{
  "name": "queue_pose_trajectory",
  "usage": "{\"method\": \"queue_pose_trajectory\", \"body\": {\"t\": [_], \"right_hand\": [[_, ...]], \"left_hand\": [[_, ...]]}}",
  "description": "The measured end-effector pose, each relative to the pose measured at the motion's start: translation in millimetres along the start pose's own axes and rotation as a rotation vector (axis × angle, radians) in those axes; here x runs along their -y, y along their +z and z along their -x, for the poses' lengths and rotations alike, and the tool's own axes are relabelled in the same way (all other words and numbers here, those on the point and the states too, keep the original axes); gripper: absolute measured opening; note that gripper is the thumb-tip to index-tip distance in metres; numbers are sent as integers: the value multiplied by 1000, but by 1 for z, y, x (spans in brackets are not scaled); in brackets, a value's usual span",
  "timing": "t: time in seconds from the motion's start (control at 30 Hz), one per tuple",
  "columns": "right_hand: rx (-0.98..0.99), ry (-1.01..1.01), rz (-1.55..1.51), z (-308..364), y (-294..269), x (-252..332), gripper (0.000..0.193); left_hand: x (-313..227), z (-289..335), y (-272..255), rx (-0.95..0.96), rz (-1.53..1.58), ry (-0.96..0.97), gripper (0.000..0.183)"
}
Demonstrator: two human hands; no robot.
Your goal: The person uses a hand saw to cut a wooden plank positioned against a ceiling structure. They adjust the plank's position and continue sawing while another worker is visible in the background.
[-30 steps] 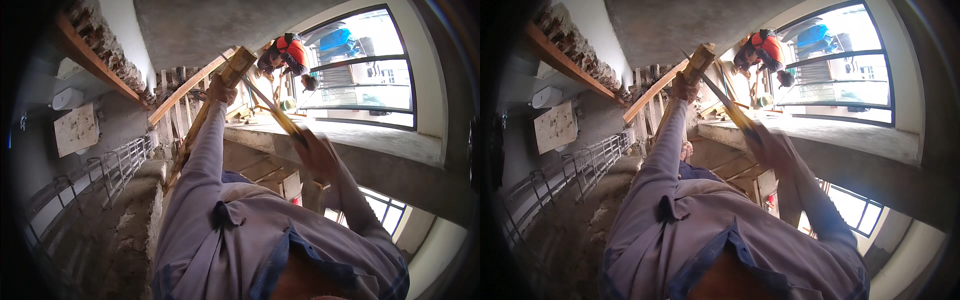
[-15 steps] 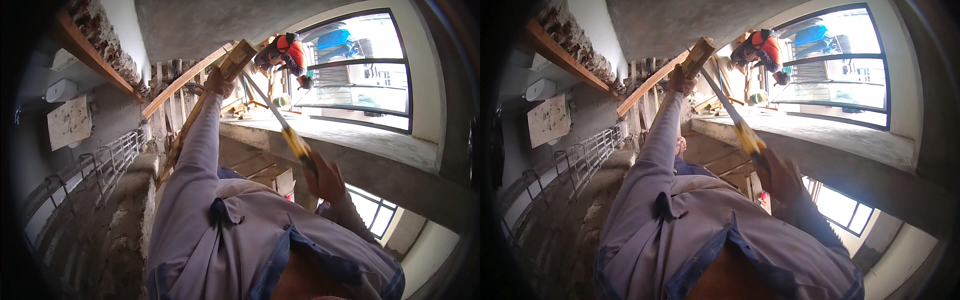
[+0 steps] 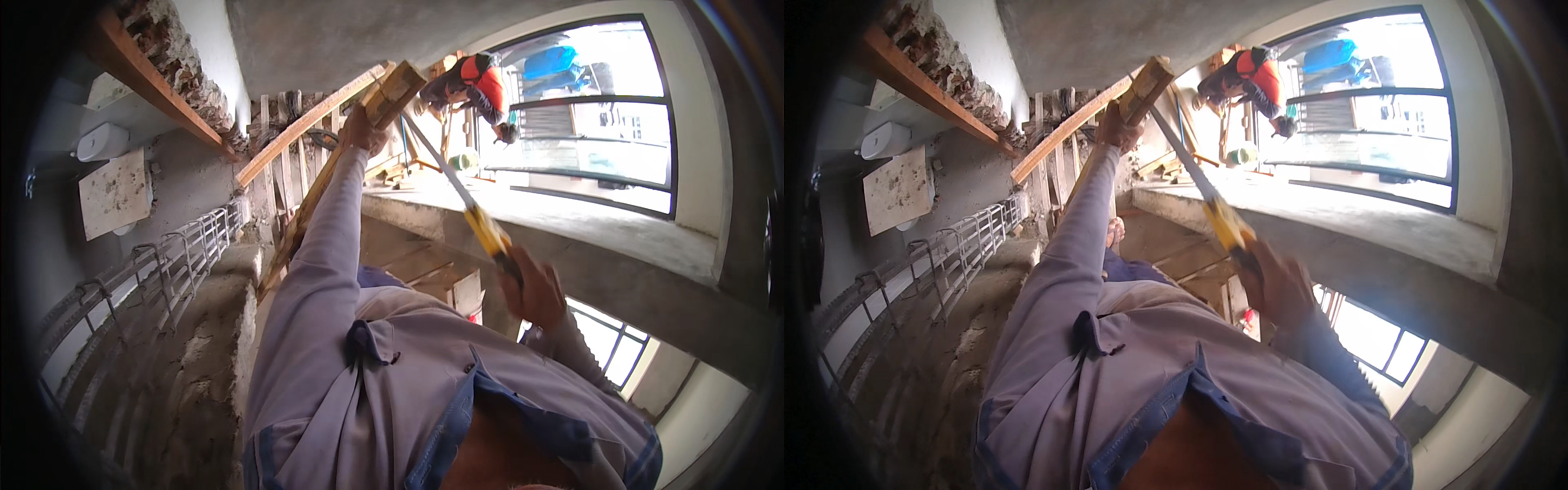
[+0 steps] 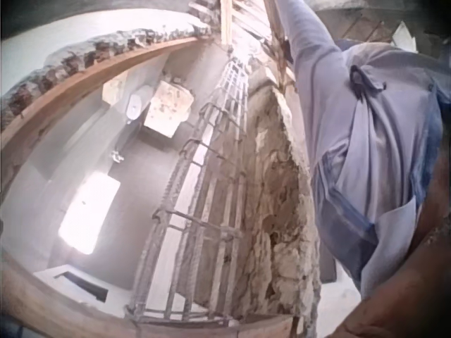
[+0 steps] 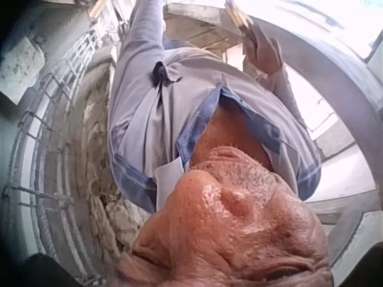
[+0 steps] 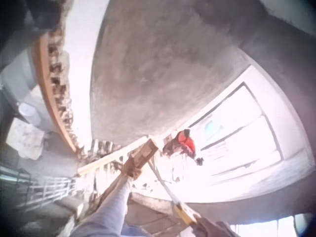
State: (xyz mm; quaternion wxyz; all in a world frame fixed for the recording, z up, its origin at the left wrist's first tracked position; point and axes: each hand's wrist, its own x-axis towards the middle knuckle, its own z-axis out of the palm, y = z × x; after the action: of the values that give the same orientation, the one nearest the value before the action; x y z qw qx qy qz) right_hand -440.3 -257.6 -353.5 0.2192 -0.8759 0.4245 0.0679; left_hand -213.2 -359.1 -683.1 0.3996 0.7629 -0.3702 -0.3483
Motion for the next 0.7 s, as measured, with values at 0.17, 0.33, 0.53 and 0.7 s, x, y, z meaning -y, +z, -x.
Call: {"method": "queue_pose_trajectory", "body": {"t": [0.17,0.33,0.53,0.7], "right_hand": [[-75,-4,8,-162,85,-37,31],[124,298,-11,-66,33,5,31],[20,165,-113,15,2,2,31],[-120,-42,-73,-165,82,-31,24]], "left_hand": [[-16,17,1,-7,-21,75,48],[1,-1,2,64,-28,-5,54],[-5,12,-8,22,-77,-35,57],[-13,10,7,-52,-89,16,49]]}}
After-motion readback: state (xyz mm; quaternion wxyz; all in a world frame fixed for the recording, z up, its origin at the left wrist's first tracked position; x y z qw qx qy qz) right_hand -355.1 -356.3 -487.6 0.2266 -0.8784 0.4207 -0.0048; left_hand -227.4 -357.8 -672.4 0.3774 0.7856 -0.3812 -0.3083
